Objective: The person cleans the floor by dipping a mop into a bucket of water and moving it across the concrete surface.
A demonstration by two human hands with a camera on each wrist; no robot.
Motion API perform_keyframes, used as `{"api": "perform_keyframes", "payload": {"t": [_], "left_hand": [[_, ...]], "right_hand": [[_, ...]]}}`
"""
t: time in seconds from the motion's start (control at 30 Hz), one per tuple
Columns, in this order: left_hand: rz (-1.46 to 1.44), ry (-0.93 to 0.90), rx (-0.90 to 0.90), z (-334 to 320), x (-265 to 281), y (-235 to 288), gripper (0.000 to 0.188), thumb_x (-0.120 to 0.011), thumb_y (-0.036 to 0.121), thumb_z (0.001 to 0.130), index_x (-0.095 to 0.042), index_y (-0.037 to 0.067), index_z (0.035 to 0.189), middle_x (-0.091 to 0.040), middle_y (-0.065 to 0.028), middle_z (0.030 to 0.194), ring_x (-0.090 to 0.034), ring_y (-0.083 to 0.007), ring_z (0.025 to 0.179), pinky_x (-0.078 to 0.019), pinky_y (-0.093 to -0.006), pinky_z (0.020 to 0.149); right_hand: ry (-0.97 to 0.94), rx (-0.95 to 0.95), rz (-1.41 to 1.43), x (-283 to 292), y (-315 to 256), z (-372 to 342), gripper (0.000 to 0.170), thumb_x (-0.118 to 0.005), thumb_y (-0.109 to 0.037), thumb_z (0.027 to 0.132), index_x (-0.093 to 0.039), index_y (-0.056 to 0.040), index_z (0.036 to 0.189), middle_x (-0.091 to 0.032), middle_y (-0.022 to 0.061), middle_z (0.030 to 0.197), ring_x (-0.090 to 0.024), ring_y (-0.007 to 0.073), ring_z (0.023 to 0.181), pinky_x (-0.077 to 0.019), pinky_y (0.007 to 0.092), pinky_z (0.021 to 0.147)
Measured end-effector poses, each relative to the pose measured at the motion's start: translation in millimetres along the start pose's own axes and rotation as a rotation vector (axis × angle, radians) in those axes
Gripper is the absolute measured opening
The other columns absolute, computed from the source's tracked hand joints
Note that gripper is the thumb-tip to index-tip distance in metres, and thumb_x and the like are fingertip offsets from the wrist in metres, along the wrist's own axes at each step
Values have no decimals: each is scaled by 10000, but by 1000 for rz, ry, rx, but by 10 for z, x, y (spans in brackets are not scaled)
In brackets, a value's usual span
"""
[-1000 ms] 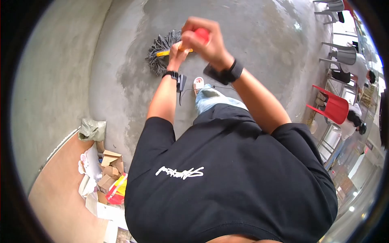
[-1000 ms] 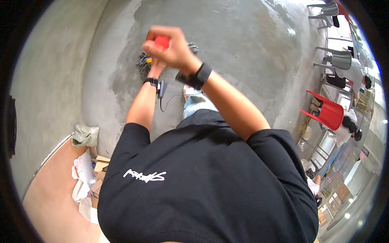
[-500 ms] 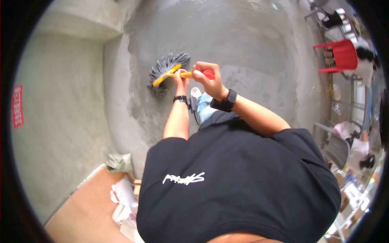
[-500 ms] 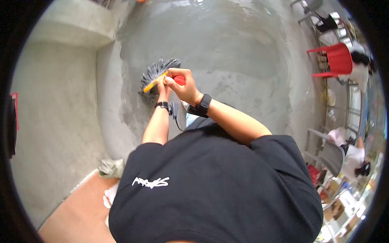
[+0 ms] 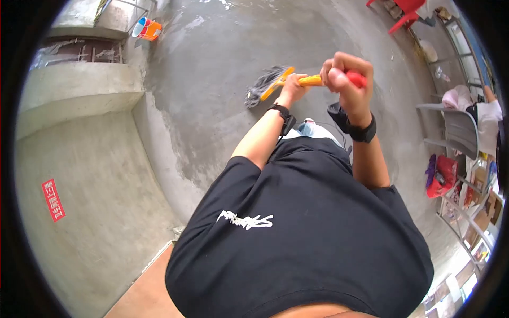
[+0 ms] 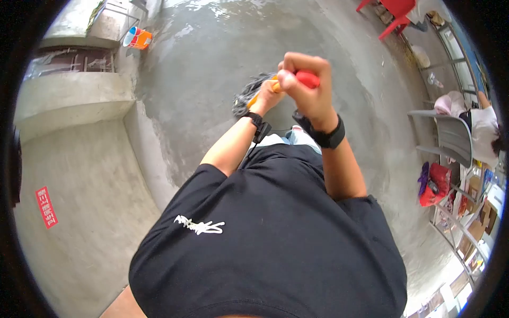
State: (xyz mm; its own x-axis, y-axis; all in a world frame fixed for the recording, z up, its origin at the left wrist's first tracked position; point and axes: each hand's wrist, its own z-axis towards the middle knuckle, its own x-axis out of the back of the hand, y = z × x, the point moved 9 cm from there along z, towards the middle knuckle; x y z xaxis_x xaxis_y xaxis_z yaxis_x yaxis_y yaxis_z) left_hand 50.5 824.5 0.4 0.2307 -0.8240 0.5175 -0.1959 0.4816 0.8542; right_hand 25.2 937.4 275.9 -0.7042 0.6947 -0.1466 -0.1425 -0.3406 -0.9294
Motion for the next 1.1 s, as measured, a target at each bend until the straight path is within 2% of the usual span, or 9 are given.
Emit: {"api": "perform_keyframes", "payload": {"t": [0.07,0.2,0.3,0.4,0.53,0.63,0.8,0.87,1.1], "left_hand": [[-266,8,-134,4,-398,91,103,-662,136,636,-617,63,692,-609,-155,683,-609,-319,671,-463,-363,587],[-631,-401,195,-11,-1805,-372,249,-710,260,733,-606,47,659,-598,-142,676,-602,-291,688,-471,-361,626],[-829,-524,110,-14,-2201,108,261,-718,263,723,-595,46,645,-586,-131,673,-591,-304,694,-473,-367,634],[-93,-541,-356,-237,-1908,1054,219,-706,235,722,-603,54,657,-598,-127,678,-588,-317,691,-471,-377,634],[-36,-688,-481,-434,-2213,1221,165,-684,204,723,-616,59,681,-620,-131,704,-599,-325,706,-475,-384,641],[165,-998,-381,-697,-2772,1084,124,-667,210,718,-667,106,786,-650,-127,788,-617,-324,777,-497,-377,700],[302,-1096,-367,-1013,-3120,969,229,-647,289,722,-686,146,896,-657,-129,840,-621,-313,821,-508,-392,760],[337,-963,-490,-1039,-3174,950,227,-653,304,730,-680,126,868,-659,-139,816,-630,-312,791,-506,-382,739],[393,-877,-153,-840,-2960,1014,279,-638,260,678,-681,106,907,-654,-167,843,-628,-335,823,-508,-400,769]], "right_hand": [[27,54,-94,32,-203,-256,193,-484,-53,685,-340,-25,561,-383,44,500,-367,123,455,-294,260,455],[124,78,-203,439,-367,-744,160,-493,-31,634,-359,-13,550,-387,57,503,-386,142,453,-317,264,456],[274,36,-352,766,-467,-1121,144,-495,-42,616,-371,-25,546,-405,64,507,-418,156,463,-341,267,469],[443,13,-372,913,-570,-1387,150,-493,-52,632,-373,-23,547,-413,65,508,-414,155,465,-338,267,468],[707,75,-312,1215,-582,-1851,154,-450,-47,694,-364,-40,566,-418,47,504,-371,121,456,-306,265,451],[939,169,-198,1515,-581,-2453,184,-471,-54,747,-389,-30,584,-434,36,513,-393,108,463,-329,244,463],[1192,303,-165,1855,-468,-3279,230,-424,-106,802,-340,-72,590,-373,24,470,-337,107,426,-349,287,455],[1224,230,-164,1947,-399,-3437,235,-425,-139,807,-338,-89,595,-339,10,458,-313,108,415,-354,307,460],[1226,166,-72,2441,-431,-3290,213,-438,-214,765,-339,-120,602,-294,-8,449,-301,126,404,-364,334,486]]}}
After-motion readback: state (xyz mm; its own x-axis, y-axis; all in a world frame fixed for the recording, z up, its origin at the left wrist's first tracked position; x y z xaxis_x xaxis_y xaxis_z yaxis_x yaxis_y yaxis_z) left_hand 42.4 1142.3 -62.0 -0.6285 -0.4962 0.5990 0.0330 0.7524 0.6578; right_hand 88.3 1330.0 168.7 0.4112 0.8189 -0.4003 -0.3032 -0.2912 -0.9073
